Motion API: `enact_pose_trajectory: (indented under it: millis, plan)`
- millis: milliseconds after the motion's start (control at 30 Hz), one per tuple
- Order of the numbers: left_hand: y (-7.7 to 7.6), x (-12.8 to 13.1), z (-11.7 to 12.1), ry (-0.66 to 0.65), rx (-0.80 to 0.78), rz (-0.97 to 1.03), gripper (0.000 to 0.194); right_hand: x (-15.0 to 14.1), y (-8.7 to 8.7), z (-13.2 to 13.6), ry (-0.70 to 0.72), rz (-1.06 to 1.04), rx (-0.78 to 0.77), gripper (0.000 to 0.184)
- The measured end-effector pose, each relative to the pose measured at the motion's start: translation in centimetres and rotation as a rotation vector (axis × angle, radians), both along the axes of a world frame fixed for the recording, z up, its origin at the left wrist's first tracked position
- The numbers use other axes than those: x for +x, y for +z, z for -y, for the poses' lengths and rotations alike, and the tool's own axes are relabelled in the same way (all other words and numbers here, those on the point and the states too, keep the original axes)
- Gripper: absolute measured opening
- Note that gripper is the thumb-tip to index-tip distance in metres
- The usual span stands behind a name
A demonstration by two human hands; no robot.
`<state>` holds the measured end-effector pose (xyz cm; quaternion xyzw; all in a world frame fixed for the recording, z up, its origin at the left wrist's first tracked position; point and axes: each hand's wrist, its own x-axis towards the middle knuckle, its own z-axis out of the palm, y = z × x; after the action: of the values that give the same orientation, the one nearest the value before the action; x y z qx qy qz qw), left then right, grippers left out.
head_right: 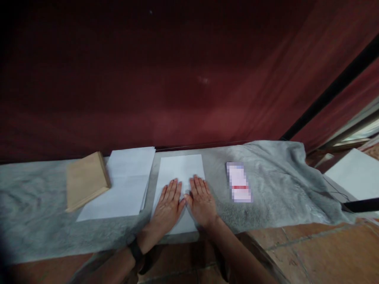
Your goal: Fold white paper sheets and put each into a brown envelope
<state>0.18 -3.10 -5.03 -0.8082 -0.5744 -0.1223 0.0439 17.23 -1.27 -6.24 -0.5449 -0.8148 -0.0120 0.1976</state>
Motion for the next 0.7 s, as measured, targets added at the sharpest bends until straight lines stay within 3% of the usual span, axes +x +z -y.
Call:
enact_pose_trajectory:
  millis: [333, 533, 700]
  plan:
    - [0.5, 0.8, 0.4, -0.052, -0.028, 0.003, 0.064, 1.3, -0.5, -0.6, -0.039, 0.091, 0.008, 0.057]
    - [0.6, 1.3, 0.5, -0.054, -0.053, -0.049, 0.061, 0.0, -0.2, -0.1, 0.107, 0.079, -0.014, 0.057]
    - [0.8, 1.4, 0.6, -0.08, -0.053, -0.086, 0.059, -0.2, -0.5, 0.3, 0.133, 0.124, -0.002, 0.055]
